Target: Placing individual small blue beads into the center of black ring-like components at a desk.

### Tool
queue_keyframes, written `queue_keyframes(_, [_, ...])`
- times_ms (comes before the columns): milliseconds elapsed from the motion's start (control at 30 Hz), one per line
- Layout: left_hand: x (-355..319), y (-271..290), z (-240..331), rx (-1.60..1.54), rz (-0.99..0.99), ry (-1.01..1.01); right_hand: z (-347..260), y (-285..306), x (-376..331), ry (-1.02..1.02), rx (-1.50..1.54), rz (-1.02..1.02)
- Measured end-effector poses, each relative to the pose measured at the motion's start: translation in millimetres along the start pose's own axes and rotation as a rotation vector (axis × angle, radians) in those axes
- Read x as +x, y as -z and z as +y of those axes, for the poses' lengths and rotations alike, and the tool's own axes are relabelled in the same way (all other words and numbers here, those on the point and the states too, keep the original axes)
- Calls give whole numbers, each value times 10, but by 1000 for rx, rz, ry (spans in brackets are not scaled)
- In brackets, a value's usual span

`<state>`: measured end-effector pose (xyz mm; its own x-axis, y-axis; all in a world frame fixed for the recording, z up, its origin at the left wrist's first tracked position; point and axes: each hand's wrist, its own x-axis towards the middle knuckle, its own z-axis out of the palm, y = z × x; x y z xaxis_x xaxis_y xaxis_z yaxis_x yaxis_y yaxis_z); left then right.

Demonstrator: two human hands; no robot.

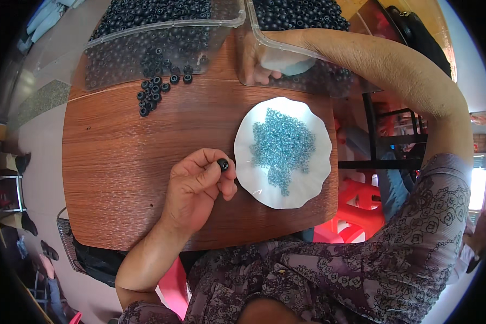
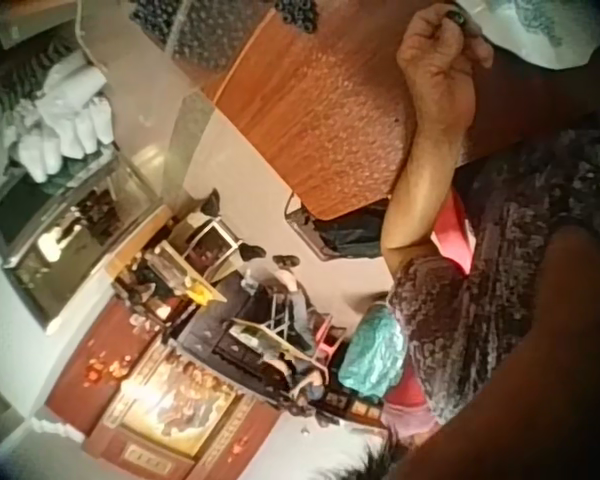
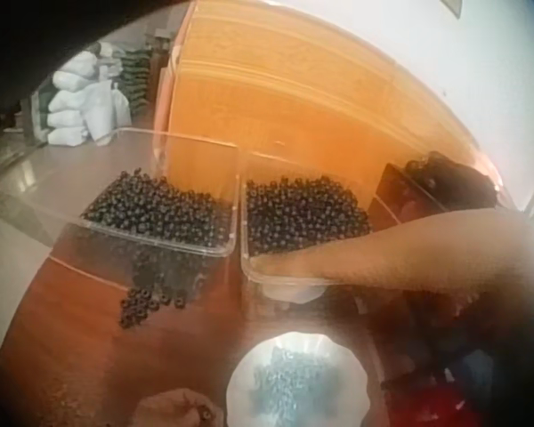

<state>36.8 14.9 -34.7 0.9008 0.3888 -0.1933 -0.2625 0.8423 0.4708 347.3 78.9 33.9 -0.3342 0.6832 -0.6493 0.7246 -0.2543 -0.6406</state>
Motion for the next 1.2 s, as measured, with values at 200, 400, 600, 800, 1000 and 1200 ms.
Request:
queue_keyframes(200, [-2, -10, -2, -13, 22, -7, 123, -1, 42, 157, 308, -58])
queue_keyframes(400, [-7, -32, 2, -6, 11, -7, 107, 37, 141, 201, -117, -148])
queue_keyframes(600, [-19, -31, 4, 1, 48, 12, 148, 27, 163, 170, -96, -130])
queue_keyframes(800, [-29, -11, -4, -3, 36, -4, -25, 24, 124, 234, -211, -195])
queue_keyframes(1000, [-16, -39, -28, -19, 14, 10, 148, 99, 134, 404, -233, -291])
queue_keyframes(1200, [-36, -1, -4, -1, 40, 6, 75, 66, 128, 82, -449, -160])
